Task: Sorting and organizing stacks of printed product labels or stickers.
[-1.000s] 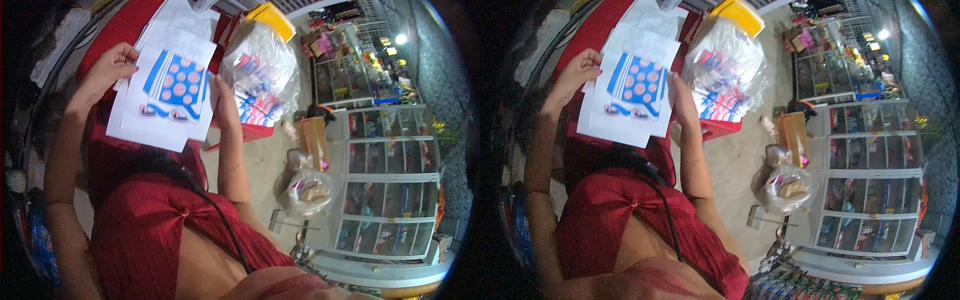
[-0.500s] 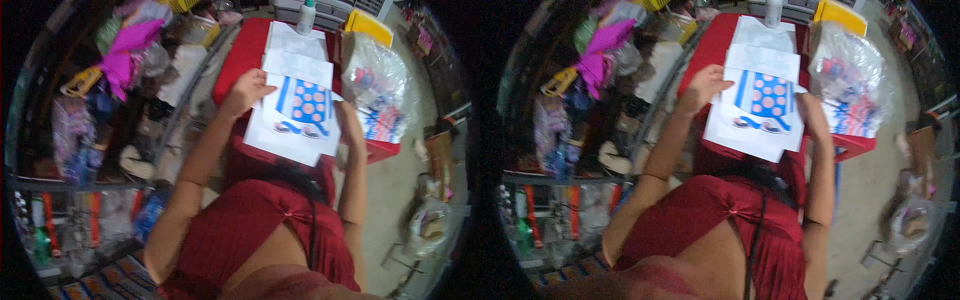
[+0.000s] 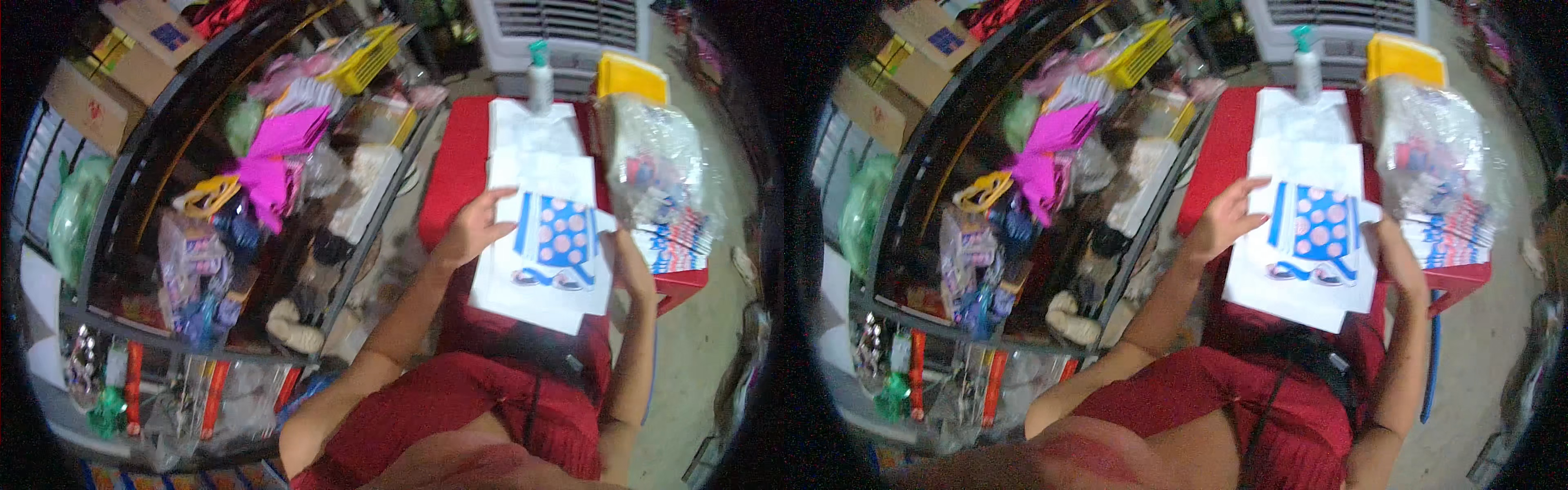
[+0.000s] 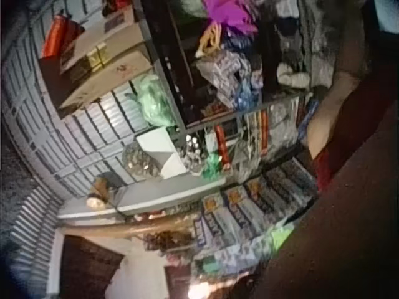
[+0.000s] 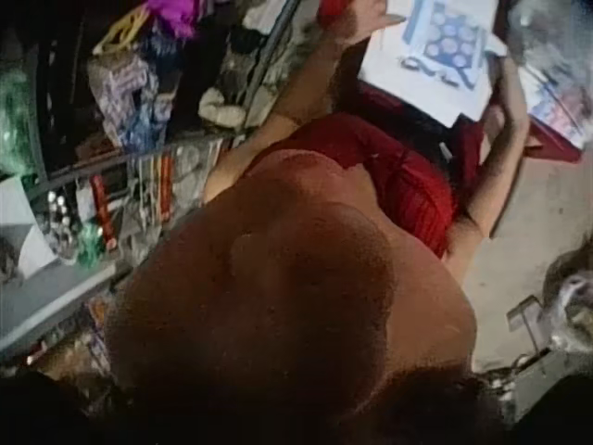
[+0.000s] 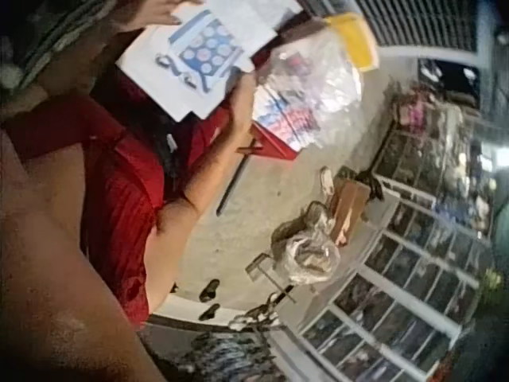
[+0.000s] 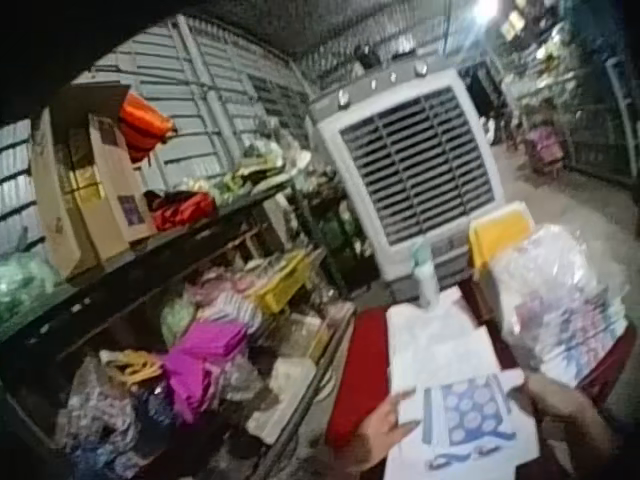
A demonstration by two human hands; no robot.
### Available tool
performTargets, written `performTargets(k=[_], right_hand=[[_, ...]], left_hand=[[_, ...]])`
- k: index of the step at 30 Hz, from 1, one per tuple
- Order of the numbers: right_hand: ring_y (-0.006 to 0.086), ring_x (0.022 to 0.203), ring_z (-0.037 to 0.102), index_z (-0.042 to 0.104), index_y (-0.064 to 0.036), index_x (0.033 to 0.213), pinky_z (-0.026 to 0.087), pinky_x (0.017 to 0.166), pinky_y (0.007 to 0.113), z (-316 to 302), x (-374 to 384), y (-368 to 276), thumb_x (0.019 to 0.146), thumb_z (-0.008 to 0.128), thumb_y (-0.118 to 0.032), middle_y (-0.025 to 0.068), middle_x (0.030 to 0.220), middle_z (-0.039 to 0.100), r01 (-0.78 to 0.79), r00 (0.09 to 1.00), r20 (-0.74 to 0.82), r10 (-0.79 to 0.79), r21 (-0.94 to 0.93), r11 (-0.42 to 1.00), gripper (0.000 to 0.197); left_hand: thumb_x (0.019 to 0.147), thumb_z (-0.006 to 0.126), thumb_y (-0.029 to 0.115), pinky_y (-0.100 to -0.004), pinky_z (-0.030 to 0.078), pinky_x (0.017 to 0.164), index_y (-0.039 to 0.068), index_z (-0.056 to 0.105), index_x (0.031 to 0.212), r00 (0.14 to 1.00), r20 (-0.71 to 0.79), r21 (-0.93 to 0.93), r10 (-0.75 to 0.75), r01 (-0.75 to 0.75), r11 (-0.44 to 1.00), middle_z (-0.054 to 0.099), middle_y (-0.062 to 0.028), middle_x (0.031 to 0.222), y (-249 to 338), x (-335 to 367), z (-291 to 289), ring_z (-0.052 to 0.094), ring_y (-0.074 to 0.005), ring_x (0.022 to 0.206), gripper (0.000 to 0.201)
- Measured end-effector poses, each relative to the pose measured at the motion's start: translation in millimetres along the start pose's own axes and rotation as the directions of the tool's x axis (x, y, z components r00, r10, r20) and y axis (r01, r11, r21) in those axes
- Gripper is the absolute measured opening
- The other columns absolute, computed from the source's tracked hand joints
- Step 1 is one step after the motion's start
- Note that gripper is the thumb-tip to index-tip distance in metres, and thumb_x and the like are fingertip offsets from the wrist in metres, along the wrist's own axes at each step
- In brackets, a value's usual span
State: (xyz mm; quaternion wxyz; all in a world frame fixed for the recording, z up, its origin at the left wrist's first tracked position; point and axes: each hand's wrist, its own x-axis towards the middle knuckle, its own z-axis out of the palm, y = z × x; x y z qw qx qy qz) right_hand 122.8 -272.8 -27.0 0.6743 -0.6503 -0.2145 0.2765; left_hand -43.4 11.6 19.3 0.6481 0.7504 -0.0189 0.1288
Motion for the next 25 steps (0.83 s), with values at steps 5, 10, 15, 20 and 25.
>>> performTargets(k=[5, 10, 15, 20, 25], right_hand=[[0.0137, 0.098, 0.057, 0.061, 0.0012, 0.124, 0.045, 0.089, 0.029, 8, -7, -21, 0.098, 0.046, -0.026, 0.0054, 0.111, 0.065, -0.014, 1.0, 0.004, 0.015, -0.128, 0.992, 0.04], [0.0145, 0.102, 0.056, 0.06, 0.0011, 0.123, 0.043, 0.094, 0.029, 12, -6, -32, 0.096, 0.049, -0.016, 0.0047, 0.113, 0.064, 0.069, 0.998, -0.001, -0.07, -0.148, 0.987, 0.034], [0.0123, 0.091, 0.052, 0.059, -0.0011, 0.109, 0.043, 0.084, 0.027, 18, 12, -40, 0.1, 0.053, -0.024, 0.0022, 0.097, 0.06, 0.144, 0.982, -0.067, -0.176, -0.331, 0.933, 0.026], [0.0096, 0.083, 0.052, 0.061, -0.001, 0.1, 0.044, 0.076, 0.025, 20, 29, -41, 0.1, 0.059, -0.03, 0.0004, 0.088, 0.06, 0.106, 0.992, -0.031, -0.125, -0.349, 0.931, 0.029], [0.0073, 0.079, 0.051, 0.063, -0.0011, 0.097, 0.043, 0.072, 0.024, 25, 39, -45, 0.097, 0.065, -0.034, 0.0, 0.085, 0.061, 0.191, 0.974, -0.046, -0.223, -0.369, 0.91, 0.033]], left_hand=[[0.087, 0.063, -0.013, -0.0299, 0.049, 0.102, 0.0, 0.048, 0.14, 0.992, 0.071, -0.182, -0.108, 0.119, 0.976, 0.055, -0.011, 0.134, 9, 8, -3, 0.057, -0.0167, 0.12, 0.057], [0.085, 0.064, -0.013, -0.0317, 0.053, 0.097, 0.002, 0.045, 0.142, 0.99, 0.053, -0.084, -0.127, 0.131, 0.988, 0.056, -0.0104, 0.132, 3, 21, -6, 0.06, -0.017, 0.115, 0.062], [0.087, 0.066, -0.01, -0.0314, 0.057, 0.09, -0.001, 0.043, 0.142, 0.995, -0.06, -0.202, -0.081, 0.067, 0.977, 0.06, -0.0156, 0.124, -15, 37, -7, 0.064, -0.02, 0.106, 0.061], [0.089, 0.066, -0.005, -0.0286, 0.058, 0.082, -0.001, 0.043, 0.142, 0.979, -0.201, -0.186, -0.029, -0.009, 0.983, 0.064, -0.0143, 0.116, -31, 45, -10, 0.067, -0.0203, 0.097, 0.058], [0.093, 0.064, 0.0, -0.0275, 0.058, 0.079, 0.0, 0.05, 0.139, 0.976, -0.181, -0.244, -0.118, 0.072, 0.967, 0.066, -0.0134, 0.109, -43, 44, -17, 0.067, -0.0178, 0.094, 0.049]])
